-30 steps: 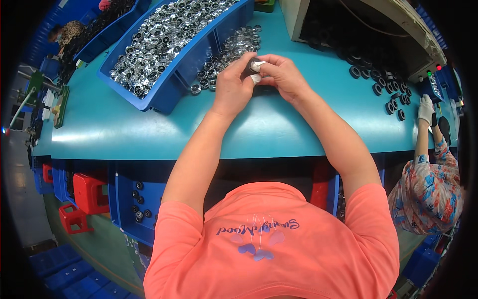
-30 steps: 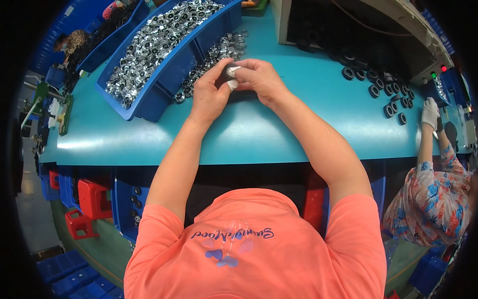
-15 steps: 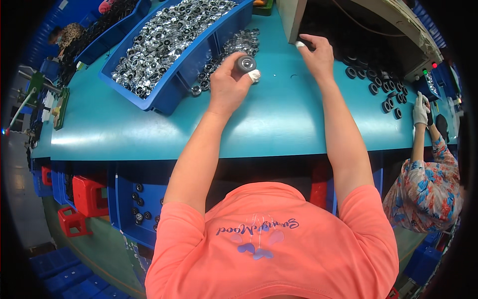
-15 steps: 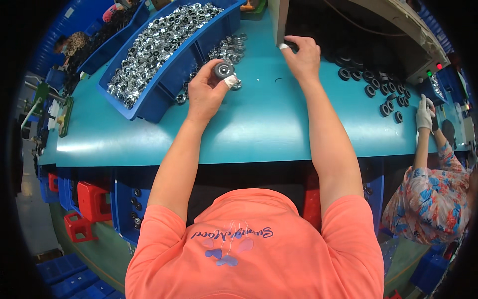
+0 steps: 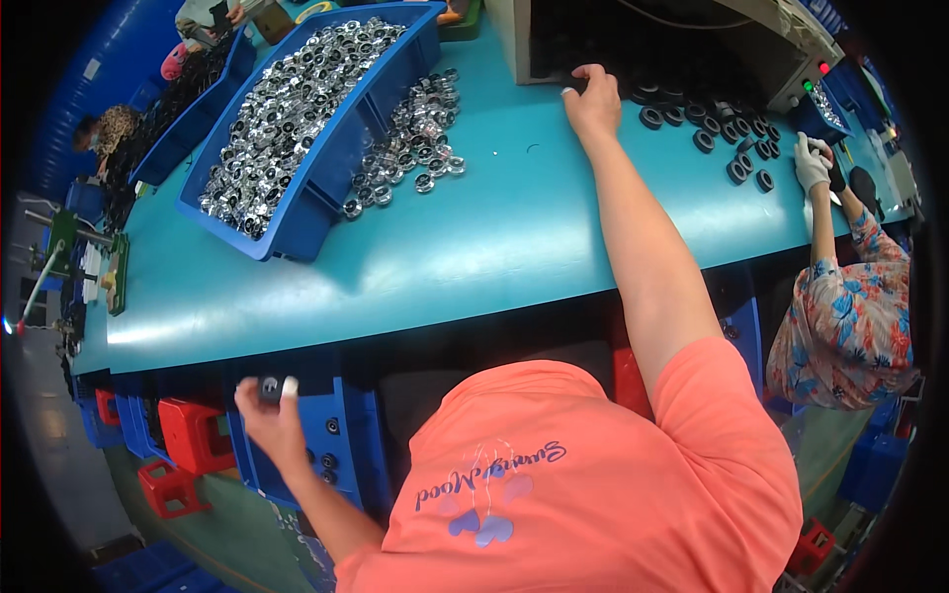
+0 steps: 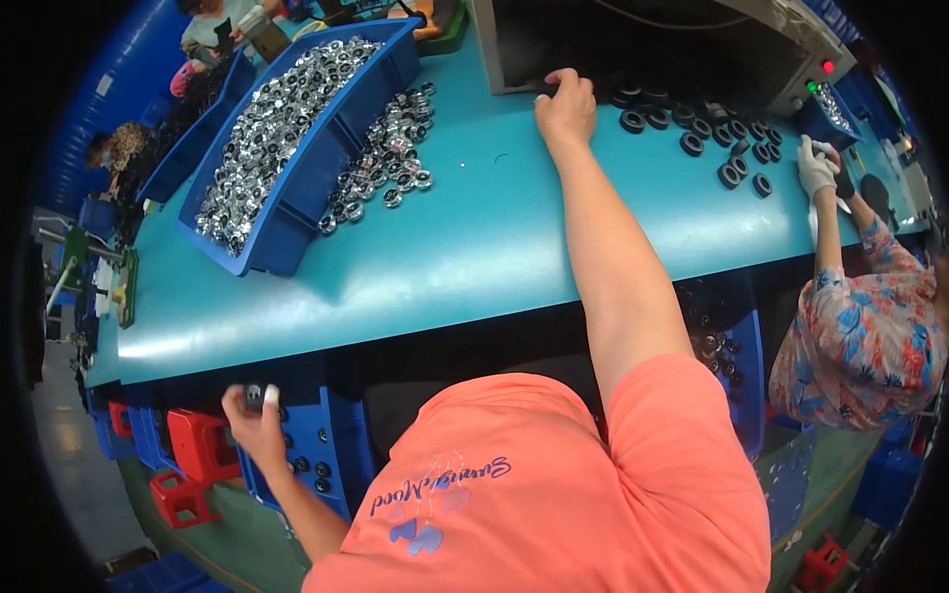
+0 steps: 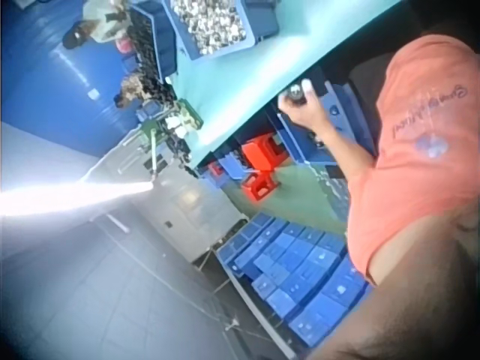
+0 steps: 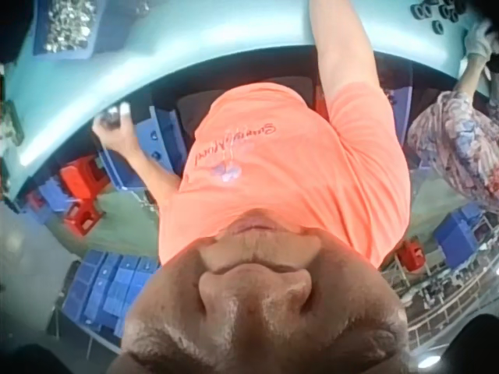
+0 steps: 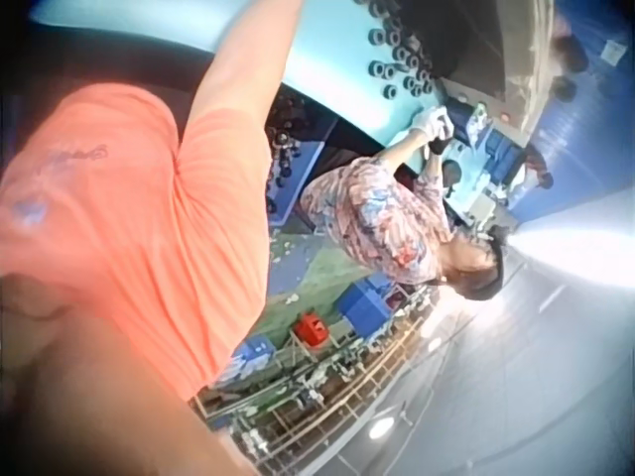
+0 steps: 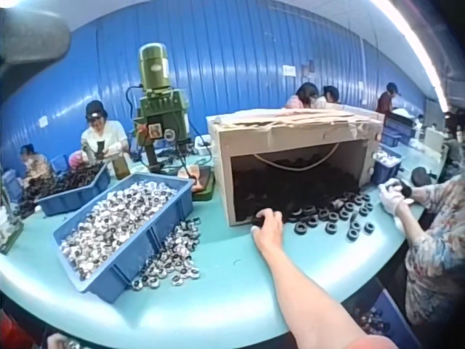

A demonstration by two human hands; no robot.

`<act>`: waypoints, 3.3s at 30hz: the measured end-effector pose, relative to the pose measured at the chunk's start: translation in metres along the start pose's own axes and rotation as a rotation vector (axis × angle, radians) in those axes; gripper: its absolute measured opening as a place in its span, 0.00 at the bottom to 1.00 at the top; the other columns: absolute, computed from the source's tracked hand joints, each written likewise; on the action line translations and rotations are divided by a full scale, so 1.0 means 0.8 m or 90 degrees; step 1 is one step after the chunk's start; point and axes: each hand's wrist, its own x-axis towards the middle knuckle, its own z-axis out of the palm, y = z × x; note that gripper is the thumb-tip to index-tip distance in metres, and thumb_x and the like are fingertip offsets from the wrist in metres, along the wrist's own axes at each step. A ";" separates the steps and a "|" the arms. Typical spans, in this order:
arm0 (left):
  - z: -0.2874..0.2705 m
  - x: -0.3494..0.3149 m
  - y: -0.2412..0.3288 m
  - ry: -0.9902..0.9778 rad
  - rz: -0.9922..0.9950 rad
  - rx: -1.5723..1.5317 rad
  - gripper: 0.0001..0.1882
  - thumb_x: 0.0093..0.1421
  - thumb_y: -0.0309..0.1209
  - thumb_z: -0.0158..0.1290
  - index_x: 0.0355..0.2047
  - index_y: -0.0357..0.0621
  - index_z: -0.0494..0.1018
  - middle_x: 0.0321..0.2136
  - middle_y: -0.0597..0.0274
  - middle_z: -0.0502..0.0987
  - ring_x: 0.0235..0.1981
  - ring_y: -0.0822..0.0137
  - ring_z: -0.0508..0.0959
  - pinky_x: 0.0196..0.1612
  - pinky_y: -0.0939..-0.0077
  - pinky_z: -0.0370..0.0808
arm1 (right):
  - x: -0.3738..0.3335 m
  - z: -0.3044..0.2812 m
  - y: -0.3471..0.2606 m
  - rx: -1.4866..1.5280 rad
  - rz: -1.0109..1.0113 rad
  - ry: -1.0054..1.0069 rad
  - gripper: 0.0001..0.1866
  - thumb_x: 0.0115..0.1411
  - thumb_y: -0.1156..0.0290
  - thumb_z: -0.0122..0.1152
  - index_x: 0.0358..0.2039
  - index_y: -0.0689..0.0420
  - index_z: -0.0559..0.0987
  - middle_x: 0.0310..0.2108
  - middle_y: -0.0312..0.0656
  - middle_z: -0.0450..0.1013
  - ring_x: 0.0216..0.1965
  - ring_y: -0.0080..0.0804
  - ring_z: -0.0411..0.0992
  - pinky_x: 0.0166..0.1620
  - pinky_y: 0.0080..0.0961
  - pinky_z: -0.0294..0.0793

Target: Assemble small metal components and plastic rings into housings at a factory workbench.

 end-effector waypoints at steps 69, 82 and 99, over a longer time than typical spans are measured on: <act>0.315 0.153 0.255 -0.542 -0.090 -0.782 0.25 0.73 0.49 0.33 0.48 0.40 0.71 0.29 0.59 0.77 0.22 0.73 0.70 0.23 0.78 0.69 | -0.110 -0.010 -0.124 0.626 -0.180 -0.525 0.18 0.56 0.73 0.67 0.49 0.58 0.81 0.48 0.40 0.72 0.49 0.31 0.76 0.55 0.29 0.74; 0.317 0.147 0.257 -0.556 -0.088 -0.741 0.27 0.73 0.52 0.32 0.50 0.42 0.70 0.29 0.58 0.76 0.22 0.71 0.71 0.23 0.77 0.68 | -0.113 -0.021 -0.131 0.694 -0.147 -0.591 0.12 0.60 0.77 0.62 0.45 0.61 0.83 0.45 0.43 0.77 0.41 0.29 0.77 0.48 0.28 0.78; 0.320 0.143 0.262 -0.510 0.032 -0.714 0.25 0.72 0.44 0.43 0.58 0.35 0.67 0.38 0.61 0.76 0.33 0.72 0.75 0.39 0.73 0.78 | -0.116 -0.019 -0.131 0.596 -0.132 -0.508 0.12 0.58 0.70 0.67 0.39 0.63 0.82 0.36 0.41 0.81 0.38 0.25 0.78 0.43 0.23 0.78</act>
